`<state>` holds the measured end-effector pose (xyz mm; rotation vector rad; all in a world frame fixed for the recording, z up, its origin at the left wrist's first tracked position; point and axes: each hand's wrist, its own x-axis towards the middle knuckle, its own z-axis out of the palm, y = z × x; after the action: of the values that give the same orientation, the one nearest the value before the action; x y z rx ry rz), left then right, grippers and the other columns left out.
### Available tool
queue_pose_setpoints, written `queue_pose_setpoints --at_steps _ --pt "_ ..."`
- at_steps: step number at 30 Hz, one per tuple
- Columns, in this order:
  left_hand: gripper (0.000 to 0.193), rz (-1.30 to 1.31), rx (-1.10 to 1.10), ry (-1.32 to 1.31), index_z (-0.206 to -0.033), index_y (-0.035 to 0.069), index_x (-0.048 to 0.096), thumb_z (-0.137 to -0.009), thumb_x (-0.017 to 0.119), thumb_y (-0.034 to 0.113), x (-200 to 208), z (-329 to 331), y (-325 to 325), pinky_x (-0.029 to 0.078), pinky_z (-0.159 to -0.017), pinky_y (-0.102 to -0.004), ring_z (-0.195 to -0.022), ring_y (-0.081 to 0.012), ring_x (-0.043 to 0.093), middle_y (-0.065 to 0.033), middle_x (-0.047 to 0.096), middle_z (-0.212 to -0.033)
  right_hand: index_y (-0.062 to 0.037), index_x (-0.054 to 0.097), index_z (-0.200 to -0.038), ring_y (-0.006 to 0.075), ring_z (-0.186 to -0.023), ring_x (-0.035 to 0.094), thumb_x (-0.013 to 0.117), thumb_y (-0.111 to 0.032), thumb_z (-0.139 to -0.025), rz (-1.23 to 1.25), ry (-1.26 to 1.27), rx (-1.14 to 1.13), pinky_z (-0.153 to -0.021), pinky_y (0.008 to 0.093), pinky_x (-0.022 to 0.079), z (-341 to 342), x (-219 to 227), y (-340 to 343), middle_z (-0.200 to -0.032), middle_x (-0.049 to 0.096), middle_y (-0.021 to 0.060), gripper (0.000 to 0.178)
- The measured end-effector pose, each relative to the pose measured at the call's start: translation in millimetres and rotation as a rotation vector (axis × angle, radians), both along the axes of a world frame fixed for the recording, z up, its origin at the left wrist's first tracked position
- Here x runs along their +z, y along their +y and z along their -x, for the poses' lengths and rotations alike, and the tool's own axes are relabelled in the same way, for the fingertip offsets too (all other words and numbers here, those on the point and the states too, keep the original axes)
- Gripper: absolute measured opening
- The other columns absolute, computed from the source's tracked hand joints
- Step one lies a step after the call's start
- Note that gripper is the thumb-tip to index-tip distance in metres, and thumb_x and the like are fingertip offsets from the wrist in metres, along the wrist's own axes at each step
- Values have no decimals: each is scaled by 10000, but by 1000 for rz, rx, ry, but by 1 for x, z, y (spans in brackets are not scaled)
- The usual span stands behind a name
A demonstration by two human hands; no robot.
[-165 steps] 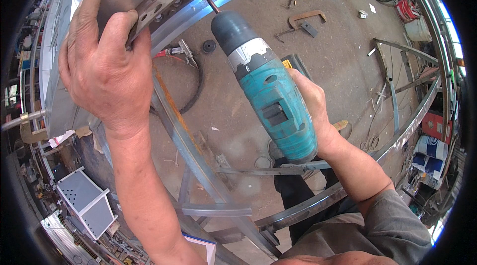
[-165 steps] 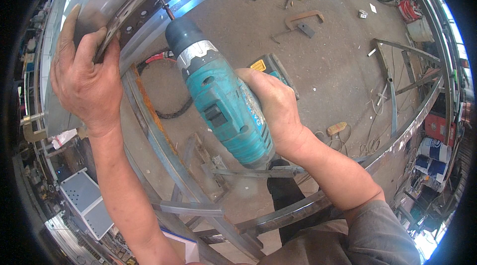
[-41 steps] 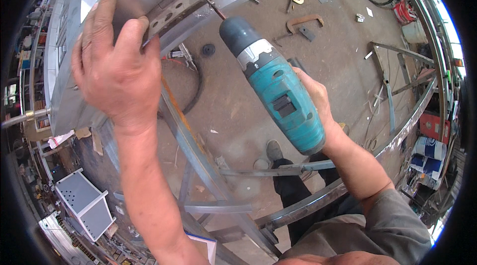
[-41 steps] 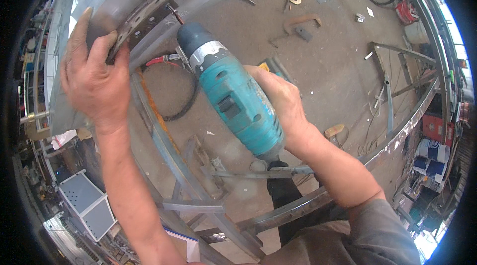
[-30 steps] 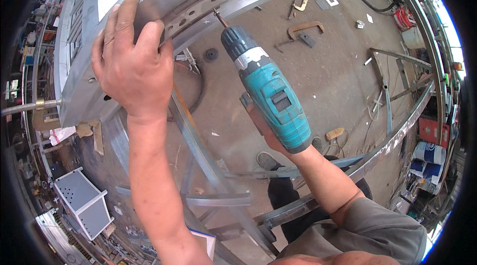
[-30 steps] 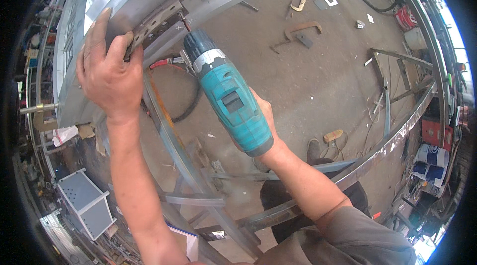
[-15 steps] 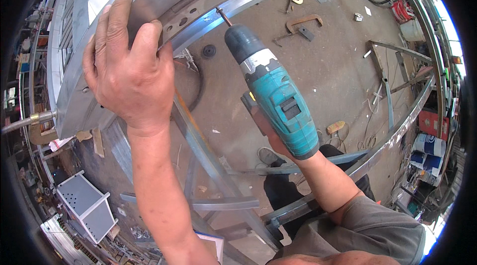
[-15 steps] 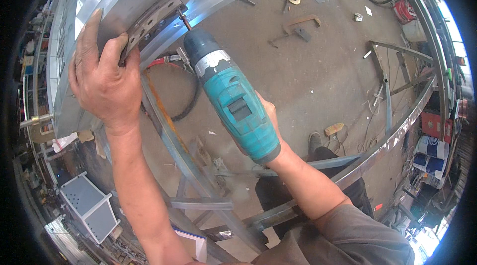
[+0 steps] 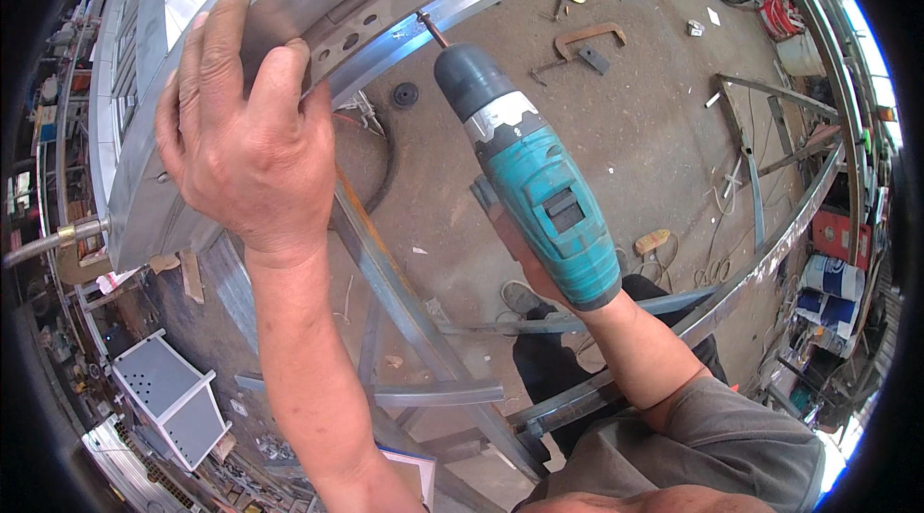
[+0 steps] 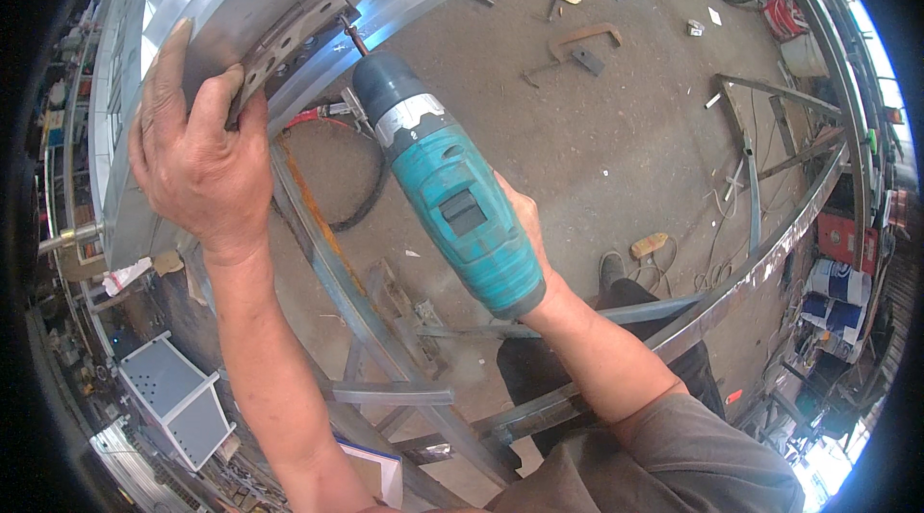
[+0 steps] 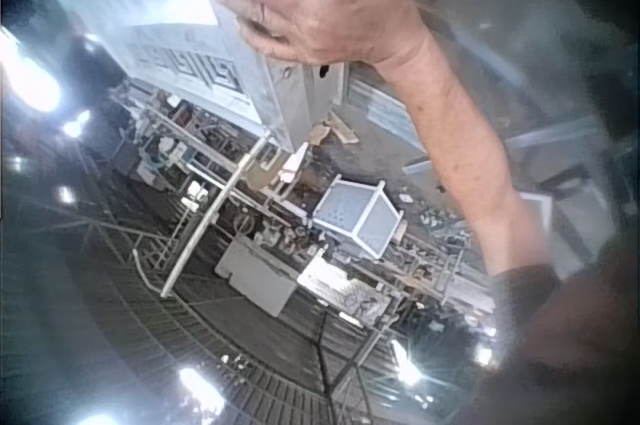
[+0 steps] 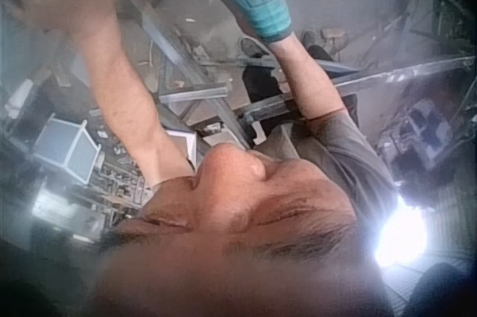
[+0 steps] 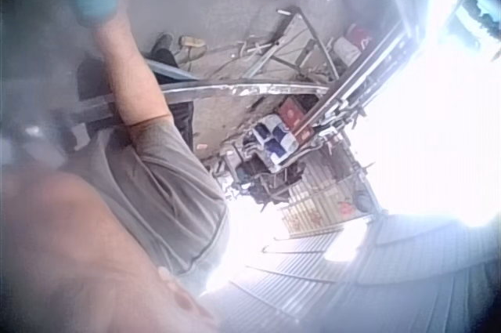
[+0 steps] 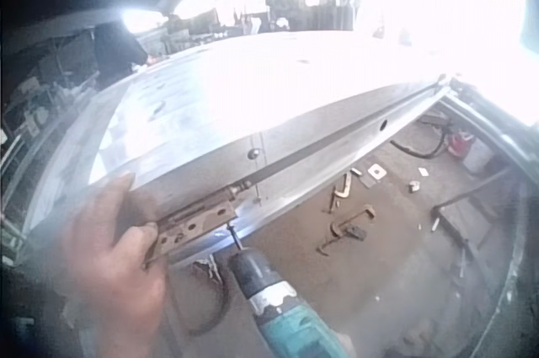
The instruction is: The person aligns a metal hinge onto a large metal frame and uses a cordless drill to fasten it with screws. They handle the hinge, frame, and drill throughout the process.
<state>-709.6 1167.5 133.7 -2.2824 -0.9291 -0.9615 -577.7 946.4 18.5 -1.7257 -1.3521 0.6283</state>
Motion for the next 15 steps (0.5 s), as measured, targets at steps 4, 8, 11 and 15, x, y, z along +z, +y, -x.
queue_pose_setpoints --at_steps 4,8,11,15 --pt "303 -8 3 2 -821 242 719 -592 897 157 0 0 0 470 -1056 -390 -1265 -202 621 69 673 -1367 -82 691 -1244 347 -1039 642 655 -48 -904 28 21 1 -917 430 518 -2 -2 0 -1155 653 139 343" --pt "303 -8 -8 0 -818 240 716 -590 895 154 0 0 0 471 -1053 -390 -1260 -203 625 70 675 -1362 -65 667 -1275 334 -1082 637 640 -60 -930 33 59 33 -938 418 517 -5 -7 -5 -1196 643 145 346" --pt "299 -15 -1 4 -820 240 714 -594 891 155 -1 0 0 471 -1052 -390 -1260 -202 625 72 676 -1361 -47 603 -1358 321 -1207 602 612 -85 -959 -5 187 62 -1011 417 498 -2 -14 -5 -1306 607 161 401" --pt "292 -10 5 8 -821 243 713 -601 883 154 -1 1 0 469 -1053 -388 -1265 -200 622 78 673 -1364 0 629 -1290 128 -938 645 762 -76 -878 -172 -433 48 -826 286 548 -8 -17 -3 -1063 698 69 440"
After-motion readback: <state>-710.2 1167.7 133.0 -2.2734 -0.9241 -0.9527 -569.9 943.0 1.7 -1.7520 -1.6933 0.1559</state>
